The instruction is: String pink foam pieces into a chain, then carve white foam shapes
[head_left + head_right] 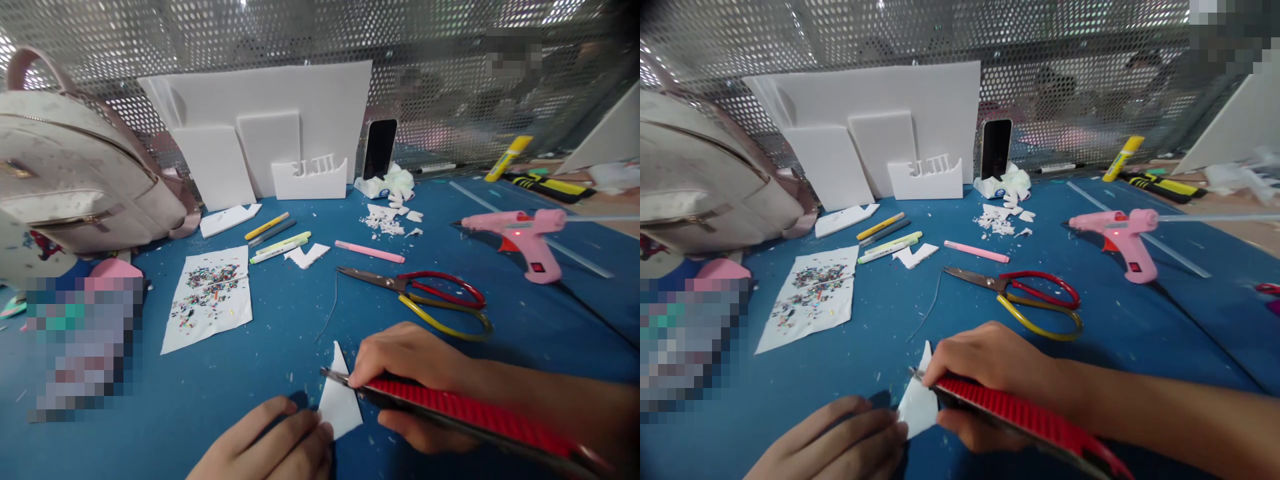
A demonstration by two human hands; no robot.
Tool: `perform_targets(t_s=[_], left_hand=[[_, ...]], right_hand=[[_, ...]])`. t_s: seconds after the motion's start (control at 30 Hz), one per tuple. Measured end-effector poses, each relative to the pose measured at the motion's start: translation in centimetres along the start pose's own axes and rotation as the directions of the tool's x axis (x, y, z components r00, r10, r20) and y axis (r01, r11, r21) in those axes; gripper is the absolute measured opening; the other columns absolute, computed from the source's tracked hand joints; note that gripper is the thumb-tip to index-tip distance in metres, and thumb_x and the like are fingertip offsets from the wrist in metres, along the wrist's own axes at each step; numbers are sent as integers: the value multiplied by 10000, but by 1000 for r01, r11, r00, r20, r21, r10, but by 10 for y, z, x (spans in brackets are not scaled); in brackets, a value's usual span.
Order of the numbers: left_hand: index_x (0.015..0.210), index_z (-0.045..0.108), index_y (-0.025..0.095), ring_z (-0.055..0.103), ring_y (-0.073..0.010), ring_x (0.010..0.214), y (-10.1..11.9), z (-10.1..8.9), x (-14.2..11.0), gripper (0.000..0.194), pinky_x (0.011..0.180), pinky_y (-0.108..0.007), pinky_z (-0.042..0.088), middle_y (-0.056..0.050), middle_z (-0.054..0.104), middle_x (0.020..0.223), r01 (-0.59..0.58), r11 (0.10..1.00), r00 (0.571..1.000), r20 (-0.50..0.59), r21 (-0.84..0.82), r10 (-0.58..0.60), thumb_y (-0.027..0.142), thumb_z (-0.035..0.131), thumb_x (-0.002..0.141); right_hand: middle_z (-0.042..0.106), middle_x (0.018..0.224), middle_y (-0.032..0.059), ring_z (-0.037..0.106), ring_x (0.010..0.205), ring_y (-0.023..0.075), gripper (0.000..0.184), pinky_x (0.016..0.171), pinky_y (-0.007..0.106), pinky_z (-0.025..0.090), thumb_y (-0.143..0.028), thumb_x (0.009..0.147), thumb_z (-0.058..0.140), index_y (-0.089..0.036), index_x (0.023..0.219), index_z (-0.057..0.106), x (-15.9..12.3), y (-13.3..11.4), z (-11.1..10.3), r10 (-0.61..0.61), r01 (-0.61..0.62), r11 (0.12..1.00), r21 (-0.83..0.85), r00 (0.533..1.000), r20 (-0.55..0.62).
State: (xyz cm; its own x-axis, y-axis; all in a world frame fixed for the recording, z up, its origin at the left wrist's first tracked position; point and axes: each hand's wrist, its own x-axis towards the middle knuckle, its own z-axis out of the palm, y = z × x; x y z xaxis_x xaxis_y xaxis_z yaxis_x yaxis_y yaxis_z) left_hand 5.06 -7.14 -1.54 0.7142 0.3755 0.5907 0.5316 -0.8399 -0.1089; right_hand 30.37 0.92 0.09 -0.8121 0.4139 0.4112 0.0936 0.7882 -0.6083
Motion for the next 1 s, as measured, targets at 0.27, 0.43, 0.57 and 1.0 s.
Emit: perform_targets(t_s=[0.27,0.43,0.57,1.0], left_hand=[[1020,747,229,686,-143,906,-9,-11,5,289,996,-301,423,49,784,1000,152,982,987,69,-115,-144,204,461,1055],[1076,728,204,638,-153,930,-15,-5,-5,343,1032,-324,357,3,759,1032,289,937,957,57,-195,-284,242,387,1065],[1182,702,214,611,-164,1062,-15,0,-7,324,1115,-342,314,-1,748,1134,224,960,974,66,-168,-216,261,407,1059],[1317,640,156,652,-189,1142,-12,-3,2,354,978,-293,546,-43,703,1296,-59,998,981,185,-19,62,261,406,1072]], right_hand=[[668,795,24,657,703,162,167,662,282,496,-189,879,513,-166,1044,507,-4,-18,3,-98,95,942,-323,995,8],[672,791,40,670,707,173,147,636,281,501,-196,902,506,-160,1045,496,-2,-23,-2,-96,67,915,-397,994,-53],[668,791,38,661,685,170,140,611,281,496,-200,915,505,-165,1050,496,-4,-27,-3,-75,49,905,-422,996,-45],[624,761,11,608,643,148,115,560,260,448,-155,852,531,-181,946,469,-14,-33,7,13,-21,895,-445,1000,-20]])
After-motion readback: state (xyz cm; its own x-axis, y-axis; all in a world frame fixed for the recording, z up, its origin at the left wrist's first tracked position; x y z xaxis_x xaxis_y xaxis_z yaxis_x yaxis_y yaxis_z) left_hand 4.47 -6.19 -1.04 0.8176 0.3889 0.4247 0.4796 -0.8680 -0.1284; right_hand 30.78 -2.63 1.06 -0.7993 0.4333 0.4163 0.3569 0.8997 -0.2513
